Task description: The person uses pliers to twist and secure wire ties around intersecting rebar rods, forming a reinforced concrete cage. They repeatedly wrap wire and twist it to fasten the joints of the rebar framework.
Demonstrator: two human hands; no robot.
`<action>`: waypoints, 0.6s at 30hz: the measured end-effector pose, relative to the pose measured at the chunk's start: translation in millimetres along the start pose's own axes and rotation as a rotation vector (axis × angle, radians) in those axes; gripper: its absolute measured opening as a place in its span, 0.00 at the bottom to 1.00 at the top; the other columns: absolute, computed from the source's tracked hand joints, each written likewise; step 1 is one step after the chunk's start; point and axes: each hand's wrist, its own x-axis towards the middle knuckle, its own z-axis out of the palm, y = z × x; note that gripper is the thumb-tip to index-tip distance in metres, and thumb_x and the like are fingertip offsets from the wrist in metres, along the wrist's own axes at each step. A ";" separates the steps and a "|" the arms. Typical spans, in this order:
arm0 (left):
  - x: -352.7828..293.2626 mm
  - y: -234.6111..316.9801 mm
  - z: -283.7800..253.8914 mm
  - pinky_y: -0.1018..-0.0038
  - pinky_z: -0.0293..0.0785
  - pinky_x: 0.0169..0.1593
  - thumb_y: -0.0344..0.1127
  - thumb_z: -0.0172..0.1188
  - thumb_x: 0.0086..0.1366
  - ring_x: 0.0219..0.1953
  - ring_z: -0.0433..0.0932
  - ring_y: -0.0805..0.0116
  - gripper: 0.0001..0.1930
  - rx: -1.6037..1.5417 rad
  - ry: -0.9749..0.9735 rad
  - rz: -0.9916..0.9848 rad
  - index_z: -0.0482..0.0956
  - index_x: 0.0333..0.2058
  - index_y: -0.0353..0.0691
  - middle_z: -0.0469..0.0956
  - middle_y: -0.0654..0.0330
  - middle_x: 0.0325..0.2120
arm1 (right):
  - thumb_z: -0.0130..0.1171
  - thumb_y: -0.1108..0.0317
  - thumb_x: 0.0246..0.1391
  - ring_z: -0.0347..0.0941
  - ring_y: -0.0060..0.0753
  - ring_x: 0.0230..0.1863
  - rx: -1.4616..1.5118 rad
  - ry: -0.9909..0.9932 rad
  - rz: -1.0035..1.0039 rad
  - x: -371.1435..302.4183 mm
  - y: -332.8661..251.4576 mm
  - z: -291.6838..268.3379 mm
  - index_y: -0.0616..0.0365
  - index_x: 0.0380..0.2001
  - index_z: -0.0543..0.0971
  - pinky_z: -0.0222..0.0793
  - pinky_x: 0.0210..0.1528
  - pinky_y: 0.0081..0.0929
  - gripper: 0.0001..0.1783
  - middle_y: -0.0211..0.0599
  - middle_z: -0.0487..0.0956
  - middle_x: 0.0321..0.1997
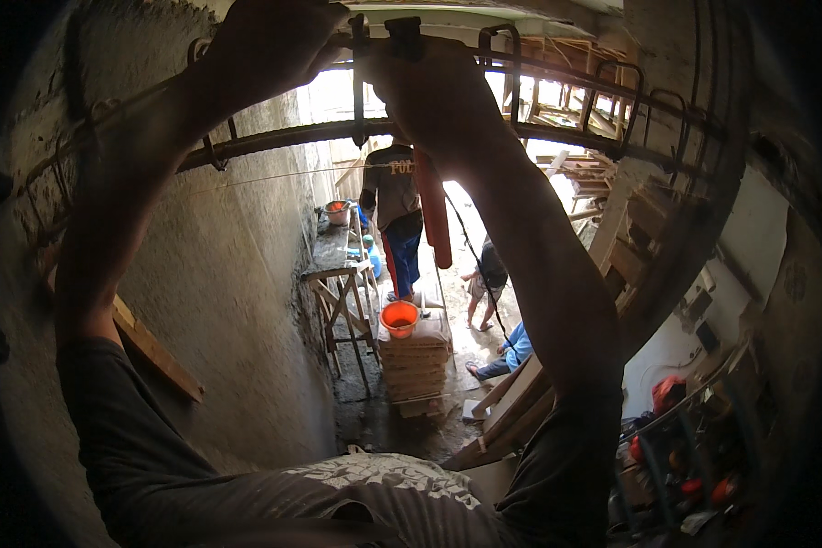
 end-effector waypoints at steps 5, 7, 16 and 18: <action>1.3 -6.0 5.3 0.57 0.76 0.23 0.40 0.62 0.58 0.18 0.80 0.54 0.08 -0.156 0.234 0.010 0.84 0.28 0.43 0.80 0.53 0.17 | 0.61 0.57 0.62 0.62 0.18 0.16 -0.230 0.024 -0.078 -9.0 -10.0 -2.4 0.57 0.30 0.79 0.59 0.19 0.24 0.14 0.21 0.67 0.16; -1.8 -10.4 2.7 0.57 0.77 0.24 0.42 0.62 0.58 0.18 0.80 0.54 0.09 -0.230 0.238 0.031 0.85 0.31 0.46 0.81 0.53 0.18 | 0.62 0.57 0.60 0.65 0.18 0.17 -0.335 -0.012 -0.058 -11.9 -16.3 -7.2 0.58 0.34 0.82 0.61 0.21 0.24 0.14 0.23 0.69 0.16; 22.5 -19.0 -23.3 0.55 0.81 0.41 0.46 0.63 0.58 0.39 0.84 0.53 0.15 -0.508 0.145 0.403 0.85 0.40 0.46 0.84 0.50 0.33 | 0.53 0.57 0.63 0.83 0.41 0.29 -0.684 -0.052 -0.249 -11.7 -29.6 -25.6 0.58 0.37 0.84 0.78 0.39 0.40 0.17 0.44 0.83 0.25; 22.1 -18.8 -36.2 0.56 0.81 0.42 0.45 0.63 0.58 0.40 0.84 0.54 0.15 -0.341 -0.175 0.184 0.84 0.40 0.44 0.84 0.50 0.34 | 0.56 0.57 0.60 0.80 0.32 0.26 -0.767 -0.008 -0.463 -5.3 -24.9 -25.4 0.57 0.35 0.83 0.75 0.35 0.35 0.14 0.37 0.80 0.22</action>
